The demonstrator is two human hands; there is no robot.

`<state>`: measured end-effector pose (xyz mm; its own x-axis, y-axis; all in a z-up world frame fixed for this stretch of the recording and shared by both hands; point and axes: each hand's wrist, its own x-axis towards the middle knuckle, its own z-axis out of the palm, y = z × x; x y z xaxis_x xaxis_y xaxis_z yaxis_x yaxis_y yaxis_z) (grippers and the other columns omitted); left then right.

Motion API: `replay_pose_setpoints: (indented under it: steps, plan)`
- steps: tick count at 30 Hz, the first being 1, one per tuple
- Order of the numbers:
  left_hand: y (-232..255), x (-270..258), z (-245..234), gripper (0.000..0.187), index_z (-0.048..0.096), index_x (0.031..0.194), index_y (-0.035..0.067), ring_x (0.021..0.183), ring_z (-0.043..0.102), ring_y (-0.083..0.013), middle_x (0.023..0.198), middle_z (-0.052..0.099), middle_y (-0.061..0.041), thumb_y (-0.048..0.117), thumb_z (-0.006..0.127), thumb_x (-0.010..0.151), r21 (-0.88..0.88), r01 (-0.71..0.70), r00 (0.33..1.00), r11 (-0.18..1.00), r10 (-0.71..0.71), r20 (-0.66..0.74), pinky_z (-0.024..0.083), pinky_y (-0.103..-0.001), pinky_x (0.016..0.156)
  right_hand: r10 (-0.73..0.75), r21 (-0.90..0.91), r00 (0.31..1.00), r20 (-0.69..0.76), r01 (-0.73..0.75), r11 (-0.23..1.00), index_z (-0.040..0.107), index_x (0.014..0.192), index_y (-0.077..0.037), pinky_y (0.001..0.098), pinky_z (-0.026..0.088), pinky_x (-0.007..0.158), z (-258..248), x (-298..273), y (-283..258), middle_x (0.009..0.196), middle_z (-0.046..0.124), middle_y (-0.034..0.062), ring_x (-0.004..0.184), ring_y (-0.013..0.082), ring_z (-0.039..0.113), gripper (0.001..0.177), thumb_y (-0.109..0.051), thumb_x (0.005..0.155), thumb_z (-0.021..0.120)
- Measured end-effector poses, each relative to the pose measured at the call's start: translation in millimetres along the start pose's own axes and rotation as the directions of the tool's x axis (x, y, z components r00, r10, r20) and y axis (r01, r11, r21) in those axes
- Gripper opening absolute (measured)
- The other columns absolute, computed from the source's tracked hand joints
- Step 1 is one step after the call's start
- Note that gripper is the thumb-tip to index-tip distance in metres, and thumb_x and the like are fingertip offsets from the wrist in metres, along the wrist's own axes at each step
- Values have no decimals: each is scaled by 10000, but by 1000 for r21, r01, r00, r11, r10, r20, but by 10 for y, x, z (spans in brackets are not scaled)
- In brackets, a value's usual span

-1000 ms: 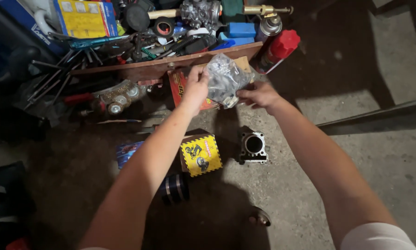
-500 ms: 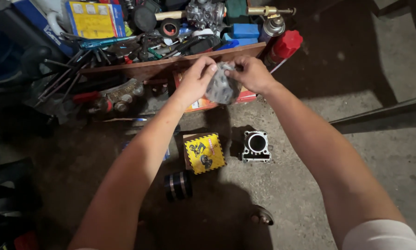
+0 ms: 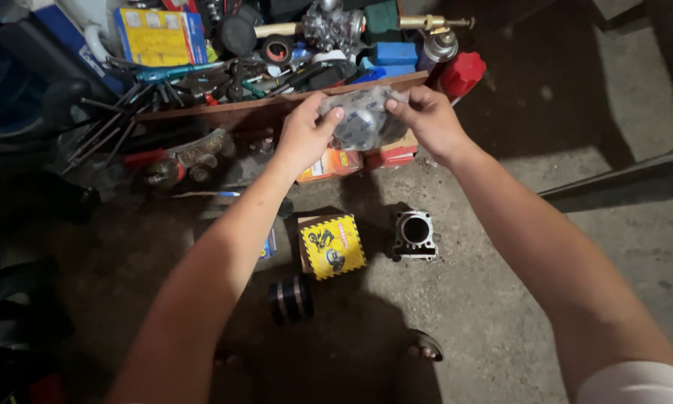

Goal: Organizing and inspecting various motorcycle engine parts and tools on a shelf.

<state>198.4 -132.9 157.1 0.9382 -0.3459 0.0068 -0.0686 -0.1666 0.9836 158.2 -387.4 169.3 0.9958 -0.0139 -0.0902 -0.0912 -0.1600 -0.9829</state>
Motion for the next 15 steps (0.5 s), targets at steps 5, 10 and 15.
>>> replay_pose_setpoints:
  steps: [5, 10, 15]
  plan:
    - [190, 94, 67, 229, 605, 1157, 58, 739, 678, -86, 883, 729, -44, 228, 655, 1011, -95, 55, 994, 994, -46, 94, 588, -269, 614, 96, 127, 995, -18, -93, 988, 706, 1036, -69, 238, 500, 759, -98, -159, -294, 958, 702, -37, 851, 48, 603, 123, -190, 1017, 704]
    - [208, 90, 387, 236, 584, 1177, 69, 775, 698, -68, 905, 723, -15, 216, 649, 1004, -134, 62, 988, 989, -42, 151, 624, -271, 612, 98, 113, 993, -58, -91, 989, 703, 1010, -85, 226, 503, 751, -391, -441, -283, 923, 695, -38, 827, 45, 595, 100, -185, 1021, 705]
    - [243, 23, 803, 191, 598, 1122, 50, 784, 699, -103, 928, 748, -48, 216, 635, 1036, -155, 22, 967, 988, 18, 255, 596, -279, 623, 101, 81, 991, -91, -94, 992, 681, 1015, -64, 231, 527, 799, -714, -825, -210, 942, 699, -34, 864, 52, 613, 122, -184, 1036, 685]
